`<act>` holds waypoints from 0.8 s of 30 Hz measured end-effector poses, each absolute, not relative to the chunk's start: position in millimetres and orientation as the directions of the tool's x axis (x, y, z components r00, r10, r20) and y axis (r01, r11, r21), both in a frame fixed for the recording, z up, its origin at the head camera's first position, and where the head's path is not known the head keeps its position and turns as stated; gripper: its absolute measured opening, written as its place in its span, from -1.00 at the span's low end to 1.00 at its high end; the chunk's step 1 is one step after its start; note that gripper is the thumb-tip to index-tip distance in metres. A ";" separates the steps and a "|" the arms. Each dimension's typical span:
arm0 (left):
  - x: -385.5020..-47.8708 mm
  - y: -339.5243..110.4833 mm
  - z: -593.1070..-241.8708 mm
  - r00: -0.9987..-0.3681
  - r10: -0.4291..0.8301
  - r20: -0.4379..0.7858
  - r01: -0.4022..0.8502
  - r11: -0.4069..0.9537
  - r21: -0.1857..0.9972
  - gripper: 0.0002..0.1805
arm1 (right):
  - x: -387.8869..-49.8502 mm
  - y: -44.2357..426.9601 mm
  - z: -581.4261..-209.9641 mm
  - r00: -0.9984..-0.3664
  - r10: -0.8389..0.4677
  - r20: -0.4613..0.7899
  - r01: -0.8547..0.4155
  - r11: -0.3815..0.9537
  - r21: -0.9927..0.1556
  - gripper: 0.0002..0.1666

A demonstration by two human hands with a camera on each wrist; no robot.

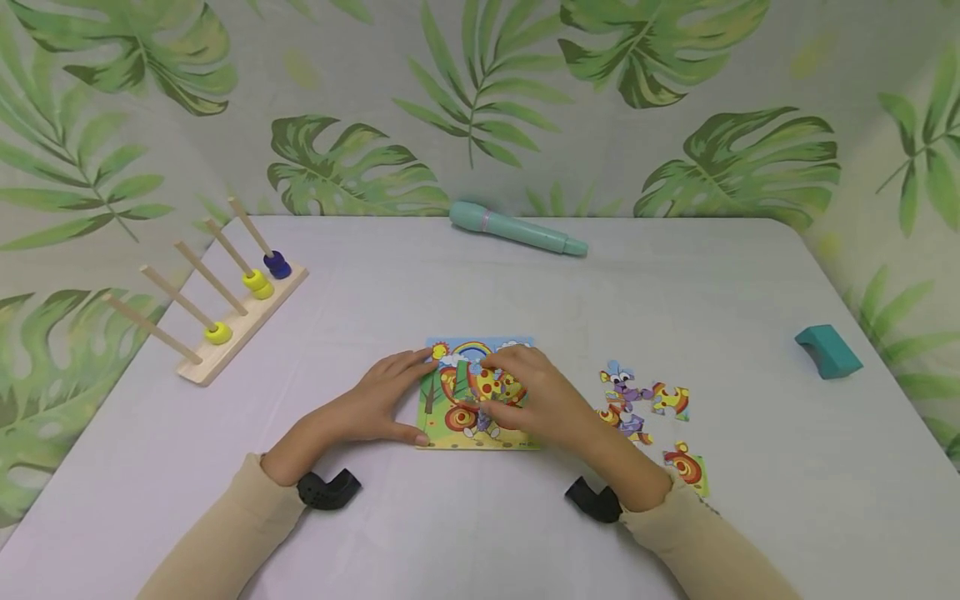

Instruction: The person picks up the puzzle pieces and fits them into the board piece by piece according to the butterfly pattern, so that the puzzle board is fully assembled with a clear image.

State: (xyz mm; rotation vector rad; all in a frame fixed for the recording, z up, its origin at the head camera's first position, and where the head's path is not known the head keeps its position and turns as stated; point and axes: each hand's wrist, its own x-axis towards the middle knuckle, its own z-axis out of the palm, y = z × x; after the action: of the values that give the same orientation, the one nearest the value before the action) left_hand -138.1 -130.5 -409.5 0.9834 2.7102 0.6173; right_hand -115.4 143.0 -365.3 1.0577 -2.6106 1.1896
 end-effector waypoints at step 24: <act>-138.2 -131.4 -410.0 -0.756 0.654 -0.022 0.580 0.686 0.438 0.12 | -142.9 103.7 -405.7 -0.781 -0.608 0.142 -0.557 0.575 -0.600 -0.49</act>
State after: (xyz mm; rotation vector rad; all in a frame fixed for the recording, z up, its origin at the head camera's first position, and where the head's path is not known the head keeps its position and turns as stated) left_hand -138.2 -131.4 -410.0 1.0046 2.7197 0.6160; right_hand -142.9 103.7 -405.7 1.0592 -2.8581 1.0432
